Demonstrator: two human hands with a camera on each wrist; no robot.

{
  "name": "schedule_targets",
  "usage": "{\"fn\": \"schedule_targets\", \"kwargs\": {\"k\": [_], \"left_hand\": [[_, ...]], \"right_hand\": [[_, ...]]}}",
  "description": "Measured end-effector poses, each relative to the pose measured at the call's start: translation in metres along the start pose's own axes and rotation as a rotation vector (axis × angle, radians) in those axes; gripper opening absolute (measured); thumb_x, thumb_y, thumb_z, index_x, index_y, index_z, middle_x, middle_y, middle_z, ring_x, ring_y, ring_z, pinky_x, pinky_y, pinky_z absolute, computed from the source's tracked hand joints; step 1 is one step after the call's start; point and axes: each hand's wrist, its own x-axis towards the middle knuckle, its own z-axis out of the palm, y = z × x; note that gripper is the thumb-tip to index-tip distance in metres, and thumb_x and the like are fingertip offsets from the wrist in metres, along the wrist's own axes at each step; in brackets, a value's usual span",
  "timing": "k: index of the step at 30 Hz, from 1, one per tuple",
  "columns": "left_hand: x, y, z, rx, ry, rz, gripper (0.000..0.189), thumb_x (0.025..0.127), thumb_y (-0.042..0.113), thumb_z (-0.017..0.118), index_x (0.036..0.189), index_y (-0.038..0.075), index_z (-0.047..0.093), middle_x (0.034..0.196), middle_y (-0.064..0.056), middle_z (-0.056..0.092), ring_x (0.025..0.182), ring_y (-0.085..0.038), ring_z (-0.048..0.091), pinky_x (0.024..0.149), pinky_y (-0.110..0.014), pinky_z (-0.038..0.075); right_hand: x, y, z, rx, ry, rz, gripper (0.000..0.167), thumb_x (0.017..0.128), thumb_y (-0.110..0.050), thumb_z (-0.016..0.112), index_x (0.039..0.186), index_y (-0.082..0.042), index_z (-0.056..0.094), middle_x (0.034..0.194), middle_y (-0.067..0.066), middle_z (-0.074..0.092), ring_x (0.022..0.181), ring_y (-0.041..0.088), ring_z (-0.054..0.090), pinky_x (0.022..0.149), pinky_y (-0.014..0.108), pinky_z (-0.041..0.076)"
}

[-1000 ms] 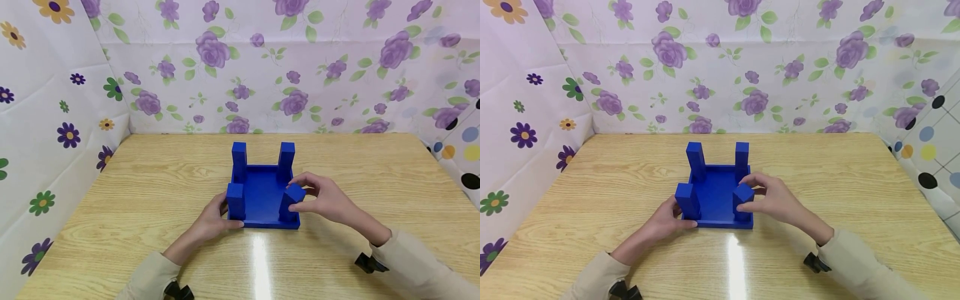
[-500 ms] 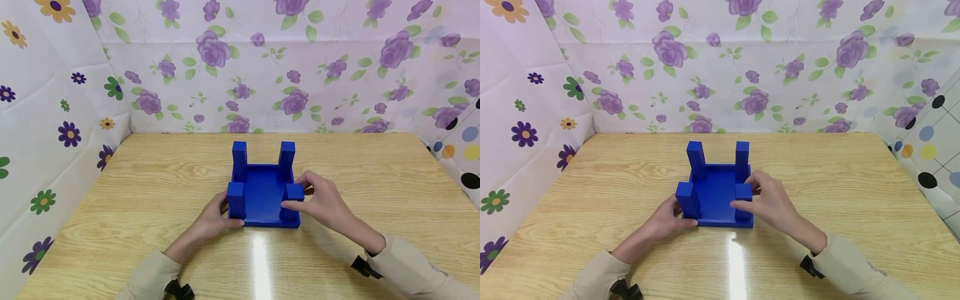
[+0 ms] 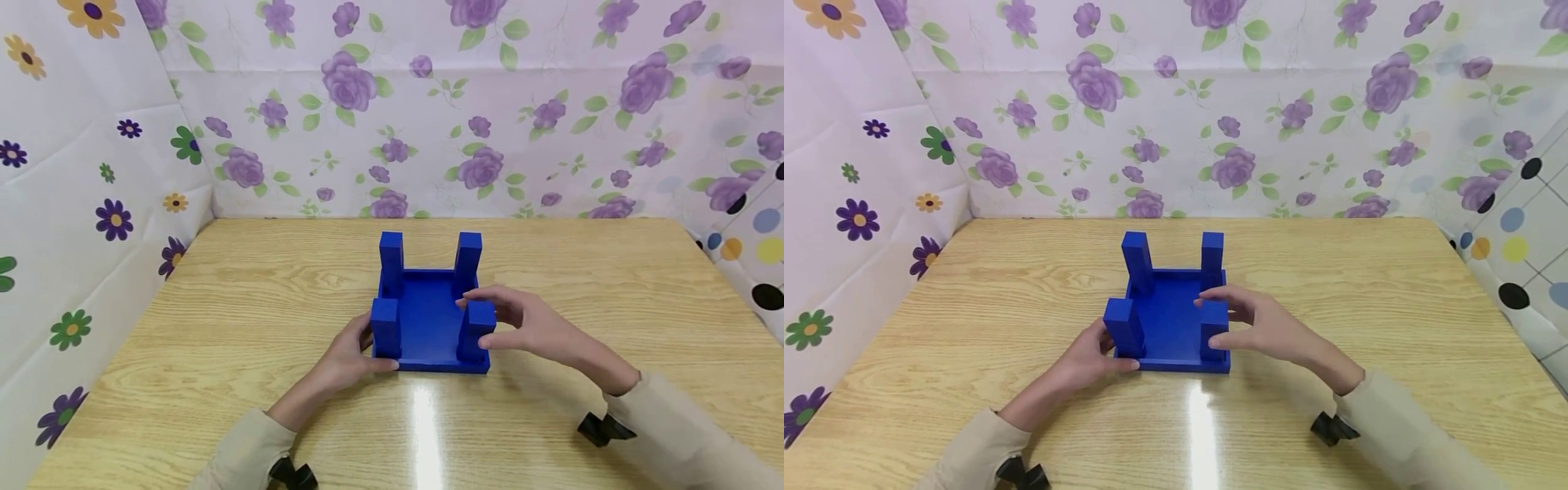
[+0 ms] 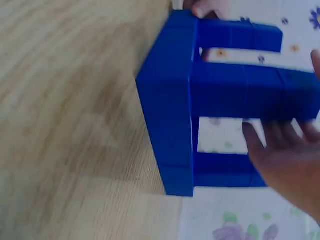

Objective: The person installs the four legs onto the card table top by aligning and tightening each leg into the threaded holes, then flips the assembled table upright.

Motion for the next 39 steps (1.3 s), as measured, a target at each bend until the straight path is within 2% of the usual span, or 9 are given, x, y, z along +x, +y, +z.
{"fn": "schedule_targets", "kwargs": {"k": [3, 10, 13, 17, 21, 24, 27, 34, 39], "left_hand": [[0.0, 0.0, 0.0, -0.003, 0.001, -0.006, 0.089, 0.073, -0.008, 0.08, 0.148, 0.004, 0.034, 0.143, -0.016, 0.043, 0.133, -0.034, 0.041, 0.109, -0.046, 0.033], [-0.001, 0.0, -0.001, -0.004, -0.006, 0.002, 0.089, 0.073, -0.007, 0.08, 0.148, 0.003, 0.034, 0.143, -0.017, 0.043, 0.133, -0.034, 0.041, 0.108, -0.047, 0.033], [-0.001, 0.001, 0.0, -0.003, -0.011, 0.003, 0.088, 0.073, -0.008, 0.079, 0.148, 0.003, 0.035, 0.143, -0.016, 0.045, 0.132, -0.033, 0.042, 0.108, -0.047, 0.033], [-0.001, 0.001, 0.0, -0.004, -0.012, 0.005, 0.087, 0.073, -0.008, 0.079, 0.148, 0.003, 0.036, 0.142, -0.016, 0.046, 0.131, -0.034, 0.043, 0.108, -0.047, 0.034], [-0.001, 0.002, 0.001, 0.001, -0.011, 0.002, 0.088, 0.073, -0.008, 0.079, 0.148, 0.003, 0.036, 0.142, -0.016, 0.046, 0.131, -0.034, 0.043, 0.108, -0.047, 0.034], [-0.001, 0.003, 0.001, 0.009, -0.005, -0.01, 0.088, 0.072, -0.008, 0.08, 0.148, 0.005, 0.036, 0.142, -0.015, 0.045, 0.131, -0.033, 0.043, 0.107, -0.047, 0.035], [0.0, 0.002, 0.002, 0.016, -0.009, -0.008, 0.088, 0.073, -0.007, 0.08, 0.148, 0.004, 0.035, 0.142, -0.016, 0.045, 0.131, -0.034, 0.042, 0.107, -0.047, 0.035], [0.001, 0.0, 0.0, 0.007, -0.005, 0.007, 0.087, 0.072, -0.008, 0.08, 0.147, 0.002, 0.036, 0.141, -0.016, 0.046, 0.131, -0.033, 0.043, 0.108, -0.046, 0.034], [-0.001, 0.002, 0.0, 0.038, 0.023, -0.01, 0.08, 0.072, -0.006, 0.081, 0.142, 0.001, 0.043, 0.139, -0.017, 0.047, 0.129, -0.035, 0.045, 0.107, -0.046, 0.036]], "right_hand": [[0.001, 0.004, -0.01, 0.119, -0.097, -0.014, 0.057, 0.088, -0.006, 0.07, 0.141, -0.009, 0.049, 0.138, 0.007, 0.053, 0.131, 0.016, 0.045, 0.106, 0.025, 0.036], [0.009, 0.014, -0.023, 0.214, -0.227, -0.066, 0.058, 0.09, 0.001, 0.065, 0.144, -0.005, 0.045, 0.14, 0.013, 0.051, 0.129, 0.021, 0.046, 0.104, 0.028, 0.04], [0.011, 0.014, -0.023, 0.186, -0.211, -0.062, 0.055, 0.089, -0.001, 0.067, 0.141, -0.004, 0.05, 0.135, 0.013, 0.056, 0.09, 0.018, 0.058, 0.078, 0.024, 0.047], [0.011, 0.012, -0.023, 0.153, -0.19, -0.05, 0.052, 0.087, -0.002, 0.07, 0.137, -0.006, 0.054, 0.129, 0.013, 0.06, 0.061, 0.024, 0.026, 0.057, 0.03, 0.031], [0.01, 0.011, -0.022, 0.145, -0.176, -0.02, 0.05, 0.087, -0.005, 0.071, 0.135, -0.006, 0.056, 0.128, 0.01, 0.061, 0.07, 0.016, 0.045, 0.072, 0.023, 0.045], [0.009, 0.009, -0.02, 0.141, -0.164, -0.019, 0.05, 0.087, -0.005, 0.071, 0.134, -0.003, 0.056, 0.128, 0.011, 0.061, 0.102, 0.016, 0.059, 0.094, 0.025, 0.046], [0.006, 0.008, -0.016, 0.102, -0.115, -0.024, 0.048, 0.086, -0.004, 0.072, 0.132, 0.0, 0.057, 0.127, 0.012, 0.062, 0.117, 0.019, 0.057, 0.098, 0.03, 0.046], [-0.004, 0.0, 0.006, -0.022, 0.166, 0.091, 0.042, 0.082, -0.014, 0.078, 0.12, -0.002, 0.067, 0.106, 0.008, 0.071, 0.096, 0.016, 0.068, 0.079, 0.03, 0.055], [-0.006, -0.004, 0.014, 0.006, 0.229, 0.121, 0.042, 0.081, -0.016, 0.079, 0.119, -0.003, 0.068, 0.103, 0.007, 0.072, 0.091, 0.019, 0.069, 0.074, 0.031, 0.056]]}}
